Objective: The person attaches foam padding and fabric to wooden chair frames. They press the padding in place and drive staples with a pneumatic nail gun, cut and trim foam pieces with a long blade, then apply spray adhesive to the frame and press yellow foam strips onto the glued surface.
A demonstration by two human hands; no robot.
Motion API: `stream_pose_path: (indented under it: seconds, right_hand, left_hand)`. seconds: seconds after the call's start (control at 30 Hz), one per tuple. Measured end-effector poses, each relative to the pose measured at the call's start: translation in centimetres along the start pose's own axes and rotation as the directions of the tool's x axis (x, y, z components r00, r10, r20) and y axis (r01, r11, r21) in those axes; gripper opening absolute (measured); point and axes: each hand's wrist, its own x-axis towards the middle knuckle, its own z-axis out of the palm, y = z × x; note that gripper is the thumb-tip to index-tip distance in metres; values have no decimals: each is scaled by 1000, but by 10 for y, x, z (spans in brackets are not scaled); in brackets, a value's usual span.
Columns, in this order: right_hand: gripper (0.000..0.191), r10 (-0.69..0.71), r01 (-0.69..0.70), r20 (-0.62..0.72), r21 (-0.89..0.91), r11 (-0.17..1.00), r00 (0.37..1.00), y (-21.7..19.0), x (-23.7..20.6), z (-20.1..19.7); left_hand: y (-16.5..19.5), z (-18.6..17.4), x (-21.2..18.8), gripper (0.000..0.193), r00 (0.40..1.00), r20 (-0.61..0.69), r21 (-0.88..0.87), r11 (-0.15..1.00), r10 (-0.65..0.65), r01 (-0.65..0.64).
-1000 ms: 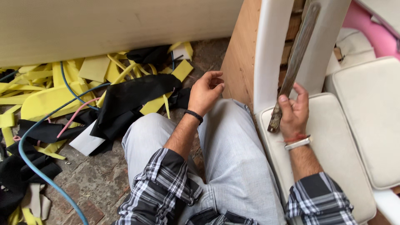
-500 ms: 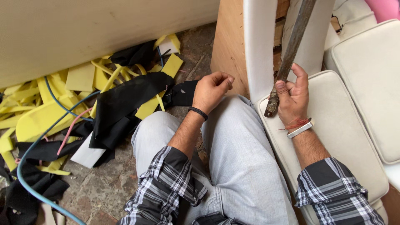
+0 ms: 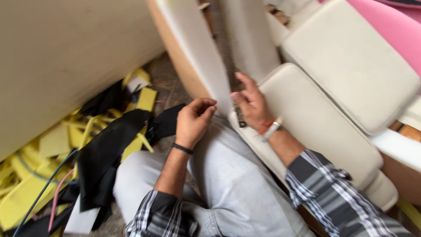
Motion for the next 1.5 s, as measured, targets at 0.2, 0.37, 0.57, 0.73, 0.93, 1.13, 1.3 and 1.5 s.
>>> stream_pose_path:
  seconds: [0.2, 0.37, 0.57, 0.73, 0.93, 1.13, 1.3, 1.5]
  right_hand:
    - [55, 161, -158, -202, 30, 987, 966, -13, -54, -65]
    - [56, 366, -487, -361, -343, 803, 858, -39, -146, -172]
    - [46, 122, -241, -236, -586, 773, 964, -23, -171, -166]
    - [52, 190, -261, -180, -626, 734, 965, -44, -159, -165]
    - [43, 548, -607, -268, -437, 663, 792, -68, -135, -164]
    - [34, 743, -774, -255, -31, 633, 618, -204, -189, -196]
    - [35, 875, -917, -340, 81, 391, 344, -315, -249, -312]
    - [55, 826, -899, -405, 19, 437, 393, -338, -277, -427]
  left_hand:
    - [54, 67, -6, 33, 943, 312, 248, 949, 114, -197]
    - [78, 127, -5, 99, 757, 560, 354, 729, 336, -585]
    - [75, 146, 3, 105, 738, 674, 565, 616, 39, -549]
    - [97, 142, 16, 101, 668, 723, 613, 611, -177, -501]
    - [137, 123, -1, 77, 633, 605, 718, 675, -483, -170]
    - [200, 85, -112, 63, 567, 569, 743, 668, -596, -43]
    - [236, 93, -173, 58, 519, 603, 689, 723, -607, 45]
    - [220, 158, -205, 46, 617, 554, 541, 805, -559, 243]
